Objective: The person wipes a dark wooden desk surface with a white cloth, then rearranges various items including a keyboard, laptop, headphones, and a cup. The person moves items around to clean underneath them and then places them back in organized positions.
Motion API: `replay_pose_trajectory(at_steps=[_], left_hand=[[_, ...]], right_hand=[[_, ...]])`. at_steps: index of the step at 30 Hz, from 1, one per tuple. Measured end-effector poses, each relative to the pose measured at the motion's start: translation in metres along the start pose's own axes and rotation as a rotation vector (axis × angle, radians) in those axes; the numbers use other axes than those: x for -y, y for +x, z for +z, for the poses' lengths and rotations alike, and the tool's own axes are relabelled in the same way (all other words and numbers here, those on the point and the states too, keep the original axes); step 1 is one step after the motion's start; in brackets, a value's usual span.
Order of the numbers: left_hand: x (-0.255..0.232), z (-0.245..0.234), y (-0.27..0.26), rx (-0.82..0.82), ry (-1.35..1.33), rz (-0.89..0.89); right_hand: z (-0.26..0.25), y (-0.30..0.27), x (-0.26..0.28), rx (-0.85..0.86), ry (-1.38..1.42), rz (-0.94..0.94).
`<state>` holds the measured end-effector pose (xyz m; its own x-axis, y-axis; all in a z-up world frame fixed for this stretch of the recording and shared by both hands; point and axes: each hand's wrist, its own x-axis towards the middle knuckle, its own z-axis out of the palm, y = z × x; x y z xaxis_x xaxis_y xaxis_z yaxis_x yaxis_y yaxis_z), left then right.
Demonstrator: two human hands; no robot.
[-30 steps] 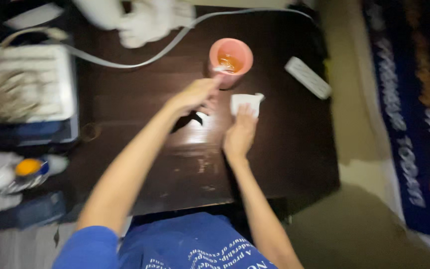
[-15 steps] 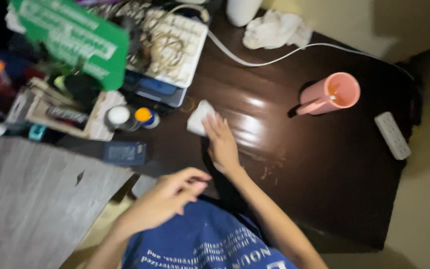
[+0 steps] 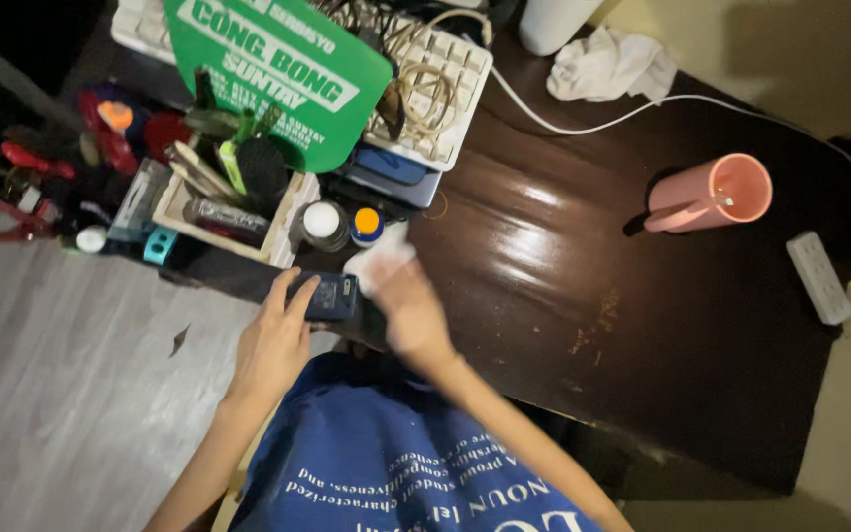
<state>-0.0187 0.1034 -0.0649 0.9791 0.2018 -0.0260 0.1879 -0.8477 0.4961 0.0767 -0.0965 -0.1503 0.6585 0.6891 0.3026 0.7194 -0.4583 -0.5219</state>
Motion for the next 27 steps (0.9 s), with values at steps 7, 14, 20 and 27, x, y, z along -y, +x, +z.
replay_pose_trajectory(at_steps=[7,14,20,27], left_hand=[[0.016,-0.014,0.012,0.109,0.175,0.022],[0.015,0.002,0.018,0.225,0.295,-0.119],[-0.007,0.031,0.02,0.029,0.014,0.056],[-0.043,0.045,0.047,0.14,-0.008,-0.002]], right_hand=[[-0.04,-0.038,-0.02,-0.039,-0.053,0.085],[-0.044,-0.066,0.017,-0.065,0.625,0.654],[-0.165,-0.136,-0.075,-0.604,-0.503,0.595],[-0.165,-0.141,-0.099,-0.687,-0.34,0.73]])
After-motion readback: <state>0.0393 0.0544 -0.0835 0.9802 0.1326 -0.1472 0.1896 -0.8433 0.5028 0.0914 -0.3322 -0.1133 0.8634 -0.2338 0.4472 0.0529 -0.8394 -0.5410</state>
